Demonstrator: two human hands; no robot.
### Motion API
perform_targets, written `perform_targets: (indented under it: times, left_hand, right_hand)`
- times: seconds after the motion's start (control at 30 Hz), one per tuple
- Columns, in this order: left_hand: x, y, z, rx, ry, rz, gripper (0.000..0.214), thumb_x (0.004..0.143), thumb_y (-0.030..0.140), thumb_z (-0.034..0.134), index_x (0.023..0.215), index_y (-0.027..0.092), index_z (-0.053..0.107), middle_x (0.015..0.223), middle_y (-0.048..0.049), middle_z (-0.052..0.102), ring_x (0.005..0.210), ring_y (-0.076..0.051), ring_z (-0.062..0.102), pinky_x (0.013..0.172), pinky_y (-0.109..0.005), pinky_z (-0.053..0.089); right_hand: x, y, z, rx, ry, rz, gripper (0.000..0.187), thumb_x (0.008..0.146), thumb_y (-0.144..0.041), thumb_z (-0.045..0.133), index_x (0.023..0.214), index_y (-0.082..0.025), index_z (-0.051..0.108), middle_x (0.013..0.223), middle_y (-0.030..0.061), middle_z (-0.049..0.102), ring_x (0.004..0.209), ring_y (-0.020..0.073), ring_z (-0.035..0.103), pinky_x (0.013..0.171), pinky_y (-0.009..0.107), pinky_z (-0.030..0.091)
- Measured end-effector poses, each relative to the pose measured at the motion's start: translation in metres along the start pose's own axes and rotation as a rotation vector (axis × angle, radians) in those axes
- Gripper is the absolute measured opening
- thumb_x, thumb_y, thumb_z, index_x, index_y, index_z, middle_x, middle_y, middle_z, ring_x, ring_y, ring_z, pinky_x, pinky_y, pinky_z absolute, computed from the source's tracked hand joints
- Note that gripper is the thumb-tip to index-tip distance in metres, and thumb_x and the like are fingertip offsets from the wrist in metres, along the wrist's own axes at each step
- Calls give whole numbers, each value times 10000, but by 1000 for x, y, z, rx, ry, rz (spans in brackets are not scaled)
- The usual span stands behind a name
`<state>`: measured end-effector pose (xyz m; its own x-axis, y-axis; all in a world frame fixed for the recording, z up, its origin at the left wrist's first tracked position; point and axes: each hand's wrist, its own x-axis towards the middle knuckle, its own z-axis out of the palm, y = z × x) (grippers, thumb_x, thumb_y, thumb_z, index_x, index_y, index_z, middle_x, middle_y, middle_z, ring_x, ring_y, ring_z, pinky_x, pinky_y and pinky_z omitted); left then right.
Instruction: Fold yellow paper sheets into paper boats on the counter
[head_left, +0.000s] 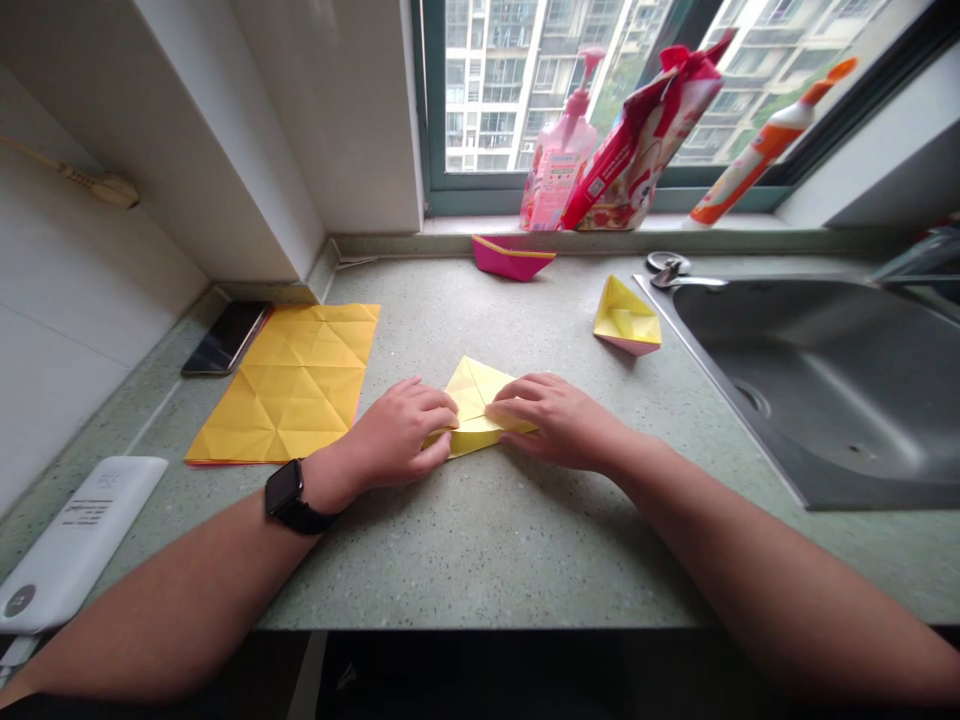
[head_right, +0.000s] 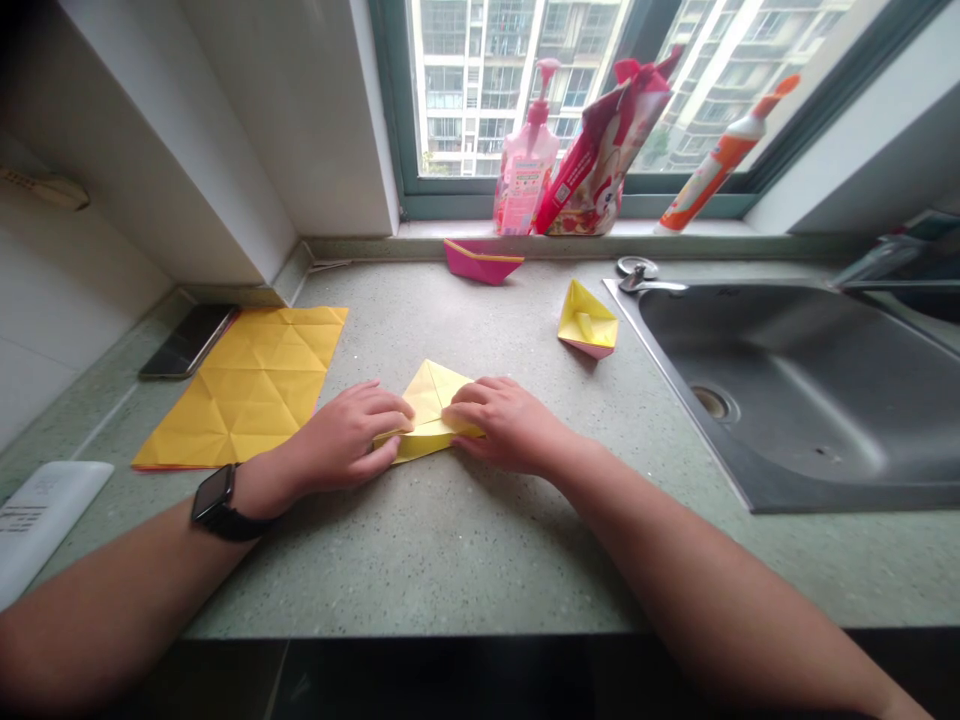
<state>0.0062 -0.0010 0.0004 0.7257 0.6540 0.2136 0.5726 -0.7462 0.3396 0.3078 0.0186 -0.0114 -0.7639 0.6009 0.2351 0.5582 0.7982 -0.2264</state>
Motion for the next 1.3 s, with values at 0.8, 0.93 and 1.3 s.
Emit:
perform_targets:
  times: [0.8, 0.93, 1.3]
  left_hand:
    - [1, -15, -1, 64, 42, -109, 264, 1094, 315, 543, 980, 196, 750, 1125, -102, 792, 1073, -278, 723, 1191, -593, 485]
    - [1, -16, 0, 80, 49, -115, 232, 1092, 321, 548, 1017, 197, 728, 1149, -109, 785, 1094, -281, 714, 1223, -612, 464]
    - [-2, -19, 3, 117, 93, -108, 206, 1078, 313, 610, 1207, 190, 712, 1267, -133, 757, 1191, -312, 685, 1210, -581, 491]
  right_hand:
    - [0, 5, 8, -52, 56, 136, 508, 1013, -108, 600, 1489, -267, 686, 1246, 102, 818, 1069, 265, 756, 961, 418, 580]
    - [0, 7, 9, -53, 70, 125, 479, 1003, -105, 610, 1442, -265, 713, 1287, 109, 807, 1112, 276, 748, 1019, 458, 565]
    - [1, 8, 4, -99, 85, 75, 259, 1072, -178, 616, 1043, -307, 839, 1147, 50, 820, 1067, 268, 703, 1160, 545, 461]
